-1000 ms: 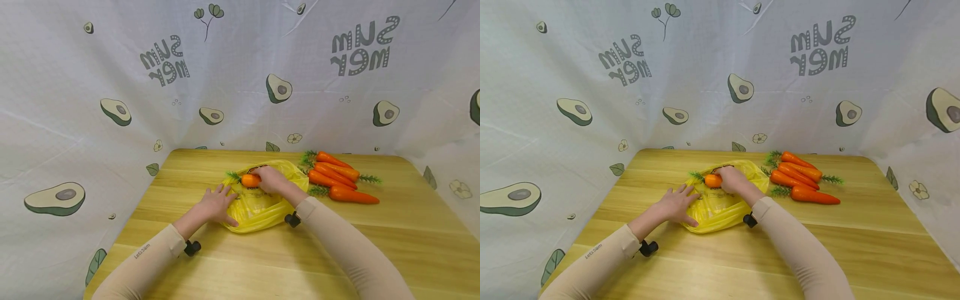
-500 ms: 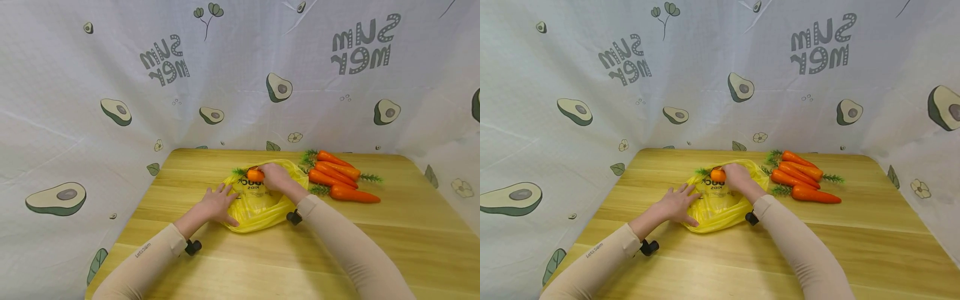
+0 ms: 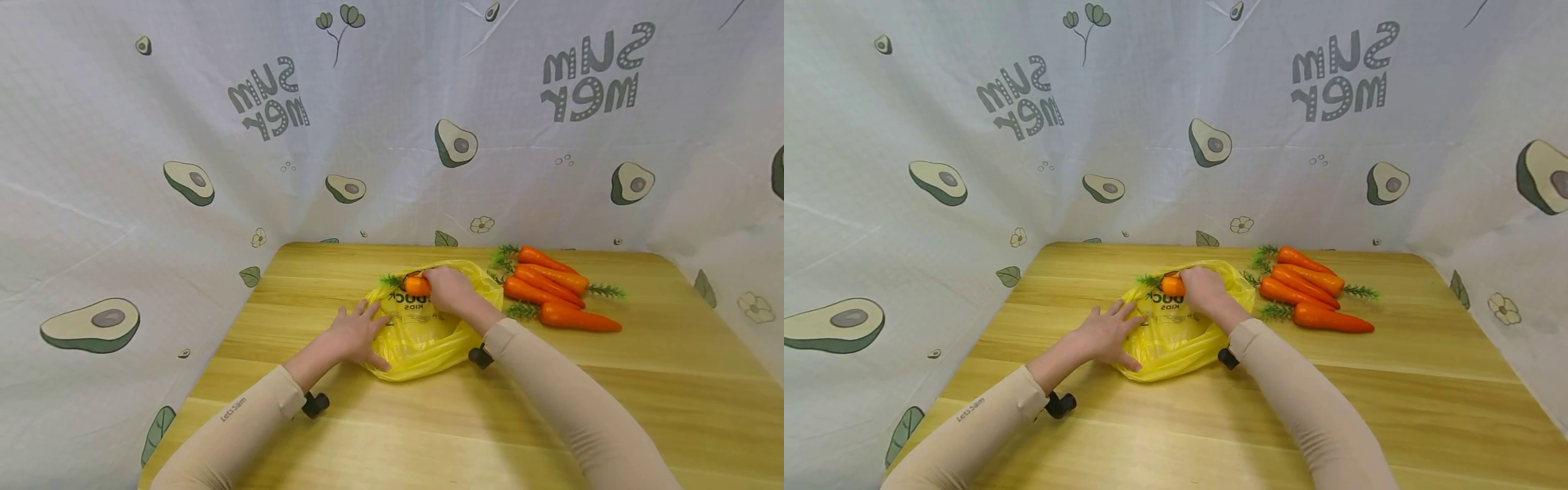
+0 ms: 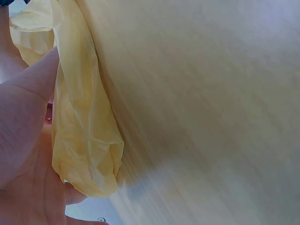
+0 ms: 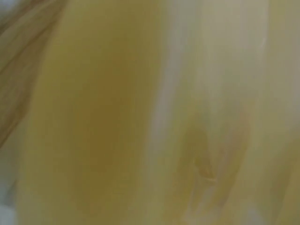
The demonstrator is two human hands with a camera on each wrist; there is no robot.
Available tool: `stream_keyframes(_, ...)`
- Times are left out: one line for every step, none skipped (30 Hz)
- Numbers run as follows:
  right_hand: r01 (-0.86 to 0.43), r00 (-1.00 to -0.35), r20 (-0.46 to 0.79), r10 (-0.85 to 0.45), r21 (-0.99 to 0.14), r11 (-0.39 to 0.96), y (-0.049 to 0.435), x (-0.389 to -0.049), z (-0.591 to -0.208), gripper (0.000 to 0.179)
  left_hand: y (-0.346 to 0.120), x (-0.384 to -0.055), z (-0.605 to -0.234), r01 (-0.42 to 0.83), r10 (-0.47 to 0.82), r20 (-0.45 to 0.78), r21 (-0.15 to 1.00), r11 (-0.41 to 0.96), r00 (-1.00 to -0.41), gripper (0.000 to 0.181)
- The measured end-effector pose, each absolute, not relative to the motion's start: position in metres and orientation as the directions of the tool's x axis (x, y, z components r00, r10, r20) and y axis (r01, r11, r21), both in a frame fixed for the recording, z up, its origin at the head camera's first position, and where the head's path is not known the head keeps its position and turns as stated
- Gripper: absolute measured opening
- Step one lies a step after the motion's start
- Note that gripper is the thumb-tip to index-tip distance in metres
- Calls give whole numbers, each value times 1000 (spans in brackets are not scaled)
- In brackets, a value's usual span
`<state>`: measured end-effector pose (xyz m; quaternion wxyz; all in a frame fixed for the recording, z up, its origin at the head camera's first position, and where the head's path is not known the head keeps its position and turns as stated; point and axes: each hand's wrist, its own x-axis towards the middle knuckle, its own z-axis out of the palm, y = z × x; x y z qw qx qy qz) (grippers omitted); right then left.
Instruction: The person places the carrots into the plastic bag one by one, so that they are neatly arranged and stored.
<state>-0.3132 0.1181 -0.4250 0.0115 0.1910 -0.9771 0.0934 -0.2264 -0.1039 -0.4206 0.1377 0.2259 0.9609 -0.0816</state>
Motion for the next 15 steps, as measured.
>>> stream_keyframes(-374,-927,61,-369,-178,910,118,-313,-425,34,-104,-226,-420,457,413,-301,-92,885,-860,107)
stream_keyframes(-373,-928,63,-368,-175,911,118,-313,-426,34,-104,-226,-420,457,414,-300,-89,885,-859,107)
stream_keyframes(-372,-928,67,-366,-175,912,117,-313,-426,33,-104,-226,-420,458,415,-299,-86,885,-859,107)
stream_keyframes(-372,-928,70,-365,-175,912,117,-313,-426,33,-104,-226,-420,459,417,-297,-85,884,-859,107)
stream_keyframes(-372,-928,72,-365,-173,912,117,-313,-426,32,-104,-226,-420,460,419,-295,-86,884,-859,107)
stream_keyframes(-373,-928,72,-366,-174,911,117,-313,-426,31,-105,-225,-420,461,420,-294,-86,883,-859,107)
stream_keyframes(-372,-928,71,-365,-175,912,117,-313,-426,31,-105,-225,-420,462,420,-293,-88,883,-859,107)
stream_keyframes(-370,-929,70,-363,-176,912,117,-313,-427,30,-105,-225,-420,463,421,-292,-90,882,-859,107)
stream_keyframes(-368,-930,69,-362,-179,912,117,-313,-427,29,-105,-225,-420,464,422,-291,-92,881,-859,107)
stream_keyframes(-367,-930,68,-361,-180,913,117,-313,-427,29,-105,-225,-420,465,422,-290,-95,880,-859,107)
stream_keyframes(-366,-931,67,-360,-180,913,116,-312,-427,29,-105,-225,-420,464,421,-291,-96,880,-859,107)
stream_keyframes(-366,-931,67,-359,-182,913,116,-312,-426,30,-106,-225,-420,464,421,-291,-97,880,-859,107)
stream_keyframes(-368,-930,68,-362,-182,912,116,-312,-427,30,-106,-225,-420,464,420,-292,-98,880,-859,107)
stream_keyframes(-373,-928,70,-366,-181,910,115,-312,-427,31,-106,-226,-420,464,420,-293,-99,880,-859,107)
stream_keyframes(-375,-927,69,-369,-180,909,115,-312,-427,32,-106,-226,-421,464,420,-294,-99,880,-859,107)
